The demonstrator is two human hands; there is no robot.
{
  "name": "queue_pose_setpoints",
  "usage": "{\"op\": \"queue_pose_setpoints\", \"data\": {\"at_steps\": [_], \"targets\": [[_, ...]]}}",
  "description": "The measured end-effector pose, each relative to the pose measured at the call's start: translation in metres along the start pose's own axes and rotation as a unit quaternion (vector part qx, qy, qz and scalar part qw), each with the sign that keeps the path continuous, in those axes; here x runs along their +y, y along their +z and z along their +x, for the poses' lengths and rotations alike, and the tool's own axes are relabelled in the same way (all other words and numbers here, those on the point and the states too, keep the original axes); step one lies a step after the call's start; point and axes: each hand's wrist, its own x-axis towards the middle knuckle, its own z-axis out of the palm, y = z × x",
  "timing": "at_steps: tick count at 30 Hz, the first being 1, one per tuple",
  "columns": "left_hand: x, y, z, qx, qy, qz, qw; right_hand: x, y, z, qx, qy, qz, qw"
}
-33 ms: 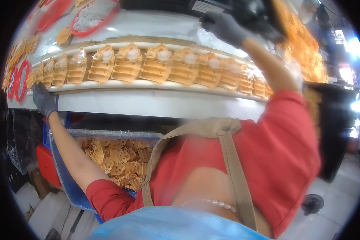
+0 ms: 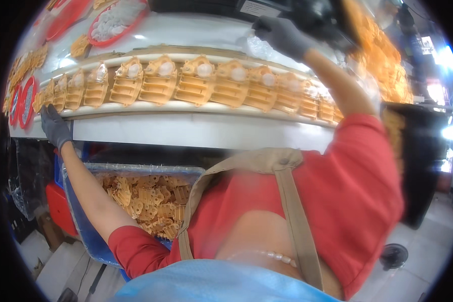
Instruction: The person places decorative white items into waffles on a production line by hand.
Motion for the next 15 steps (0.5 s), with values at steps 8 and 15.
{"op": "queue_pose_setpoints", "data": {"at_steps": [8, 15], "targets": [[0.012, 0.004, -0.005, -0.014, -0.015, 0.010, 1.000, 0.030, 0.024, -0.006, 0.031, 0.032, -0.102, 0.994], [0.022, 0.013, -0.006, -0.021, -0.015, 0.009, 1.000, 0.050, 0.040, -0.007, -0.002, 0.055, -0.053, 0.997]]}}
